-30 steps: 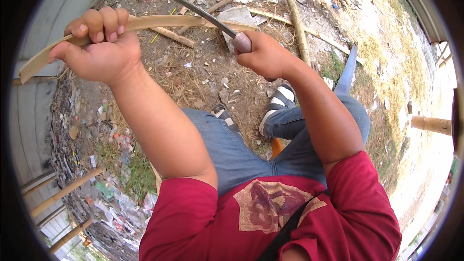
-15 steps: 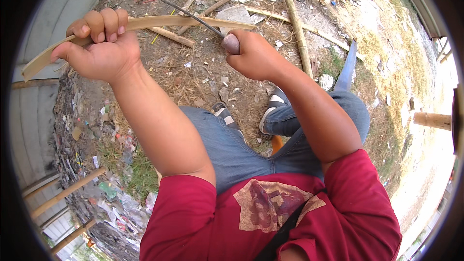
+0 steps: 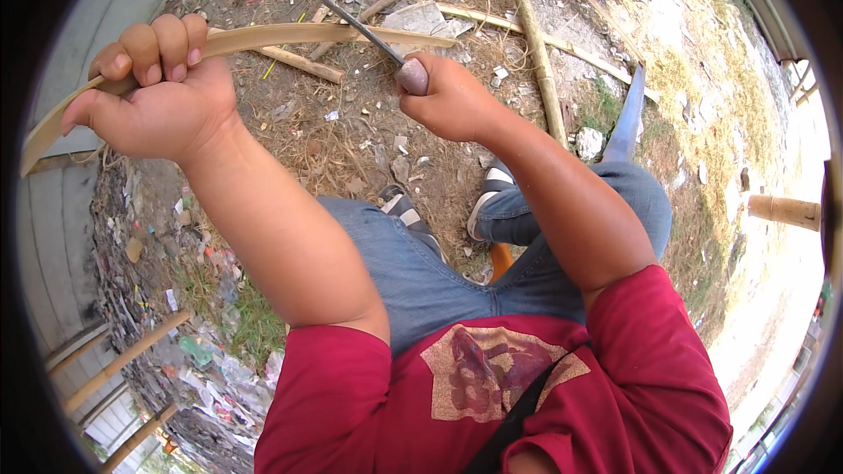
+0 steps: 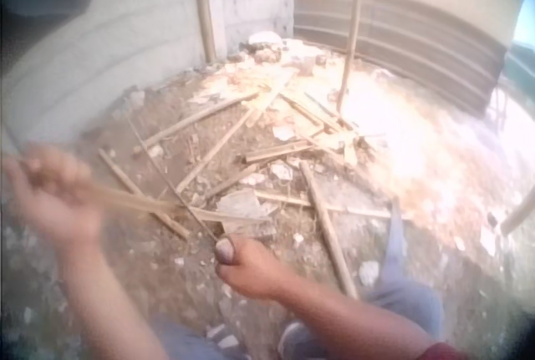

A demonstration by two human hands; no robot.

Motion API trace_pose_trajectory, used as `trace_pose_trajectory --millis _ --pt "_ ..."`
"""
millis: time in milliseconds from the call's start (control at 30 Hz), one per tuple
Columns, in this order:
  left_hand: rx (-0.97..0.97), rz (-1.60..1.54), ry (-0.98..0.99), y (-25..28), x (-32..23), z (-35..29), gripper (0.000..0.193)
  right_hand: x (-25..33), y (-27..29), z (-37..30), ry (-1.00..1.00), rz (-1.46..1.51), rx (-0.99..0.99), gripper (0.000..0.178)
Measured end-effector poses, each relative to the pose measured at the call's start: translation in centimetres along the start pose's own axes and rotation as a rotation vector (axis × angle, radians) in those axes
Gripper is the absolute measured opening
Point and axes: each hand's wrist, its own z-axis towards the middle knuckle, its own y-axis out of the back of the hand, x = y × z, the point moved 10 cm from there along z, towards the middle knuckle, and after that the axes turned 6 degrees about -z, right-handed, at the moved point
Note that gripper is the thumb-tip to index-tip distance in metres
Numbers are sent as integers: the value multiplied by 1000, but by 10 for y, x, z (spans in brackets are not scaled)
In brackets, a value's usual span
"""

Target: The person uses a knife to shave and shape a thin piece of wood, holding it with their left hand and carving with their right. They repeatedly scrape the surface to thin the wood and occasionally inspect the piece before continuing the carving process.

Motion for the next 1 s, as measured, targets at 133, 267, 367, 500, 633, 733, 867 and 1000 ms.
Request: trace_pose_trajectory --millis 133,267,367,500,633,733,867,1000 --pt "-68 6 -3 19 3 4 71 -112 -15 -6 -360 7 30 23" --pt "-64 -14 -9 25 0 7 71 -152 -16 -25 -670 102 88 25" --pt "-105 9 -27 28 -2 8 70 -102 -18 -10 -429 62 66 21" --pt "-126 12 -43 40 -4 5 69 -5 -12 -1 30 -84 -15 21" --pt "-218 79 -75 49 -4 6 68 -87 -16 -3 -191 -145 6 31" --pt "-278 91 -84 63 -6 5 67 -173 -20 -19 -514 -152 -53 32" --pt "-283 115 -109 58 -10 4 67 -121 -16 -12 -444 -126 28 33" --pt "-267 104 -91 59 -8 5 66 -36 -22 -5 -101 -161 4 30"
